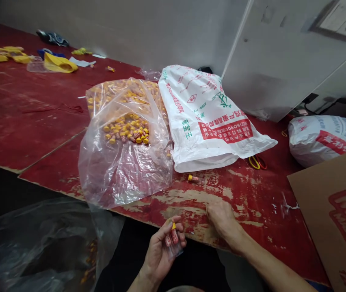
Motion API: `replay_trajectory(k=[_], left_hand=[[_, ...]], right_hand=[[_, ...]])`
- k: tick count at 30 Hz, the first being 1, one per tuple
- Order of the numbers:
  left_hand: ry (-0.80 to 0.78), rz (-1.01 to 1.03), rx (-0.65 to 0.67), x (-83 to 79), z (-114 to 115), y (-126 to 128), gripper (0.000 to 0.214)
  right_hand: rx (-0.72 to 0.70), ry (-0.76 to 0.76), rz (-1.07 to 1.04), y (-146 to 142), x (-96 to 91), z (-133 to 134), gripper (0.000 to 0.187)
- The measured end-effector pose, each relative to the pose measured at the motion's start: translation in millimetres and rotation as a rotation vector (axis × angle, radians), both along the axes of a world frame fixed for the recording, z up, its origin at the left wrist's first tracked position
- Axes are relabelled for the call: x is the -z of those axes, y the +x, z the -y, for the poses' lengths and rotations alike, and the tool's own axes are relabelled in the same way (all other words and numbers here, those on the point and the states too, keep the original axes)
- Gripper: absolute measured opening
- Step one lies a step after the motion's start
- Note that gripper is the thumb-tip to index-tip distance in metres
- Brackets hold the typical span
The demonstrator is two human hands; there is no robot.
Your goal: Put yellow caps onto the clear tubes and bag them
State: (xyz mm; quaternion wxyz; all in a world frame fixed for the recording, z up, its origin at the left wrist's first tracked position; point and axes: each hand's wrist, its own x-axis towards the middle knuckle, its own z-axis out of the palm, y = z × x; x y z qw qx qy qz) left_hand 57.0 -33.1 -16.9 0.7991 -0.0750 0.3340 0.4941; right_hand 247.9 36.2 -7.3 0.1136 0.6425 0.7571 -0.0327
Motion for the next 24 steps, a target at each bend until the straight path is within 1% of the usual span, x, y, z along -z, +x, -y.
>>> replay_trajectory(k=[2, 4, 7, 9, 11, 14, 15, 16, 18, 20, 21, 22, 24], left_hand=[[0.008, -0.017, 0.011, -1.0, -3, 1, 0.022], [0.013, -0.028, 0.023, -2.0, -7, 2, 0.023], [0.006, -0.024, 0.043, -3.1, -7, 2, 0.024], [0.008, -0.024, 0.047, -4.2, -5, 1, 0.027], [0.023, -0.046, 0.042, -5.6, -1, 0, 0.031], [0.057, -0.068, 0.028, -7.2, 4, 1, 0.034], [0.062, -0.064, 0.015, -7.2, 4, 2, 0.033], [0.058, -0.055, -0.004, -7.0, 5, 2, 0.033], [0.031, -0.033, -0.054, -6.2, 5, 2, 0.032], [-0.002, -0.017, -0.075, -5.3, 4, 0, 0.031], [-0.008, -0.014, -0.069, -5.1, 5, -2, 0.03], [-0.009, -0.015, -0.059, -5.0, 5, -4, 0.028], [-0.005, -0.029, -0.038, -5.1, 8, -7, 0.025]], right_hand=[[0.028, -0.038, 0.039, -3, -1.4, 3, 0.022], [0.044, -0.077, 0.054, 0, -8.2, 2, 0.022], [0.069, -0.096, 0.025, 9, -17.3, -1, 0.022], [0.085, -0.085, -0.015, 11, -17.1, 2, 0.028], [0.105, -0.03, -0.174, 3, -12.4, 13, 0.036], [0.076, 0.109, -0.634, -28, -6.6, 41, 0.035], [0.033, 0.151, -0.768, -40, -7.0, 51, 0.032], [-0.035, 0.179, -0.852, -51, -8.7, 58, 0.03], [-0.207, 0.189, -0.902, -66, -14.2, 62, 0.027], [-0.358, 0.163, -0.866, -67, -18.8, 52, 0.027], [-0.382, 0.176, -0.828, -63, -19.4, 41, 0.027], [-0.359, 0.222, -0.773, -57, -18.5, 28, 0.027], [-0.226, 0.371, -0.594, -43, -11.7, -4, 0.024]])
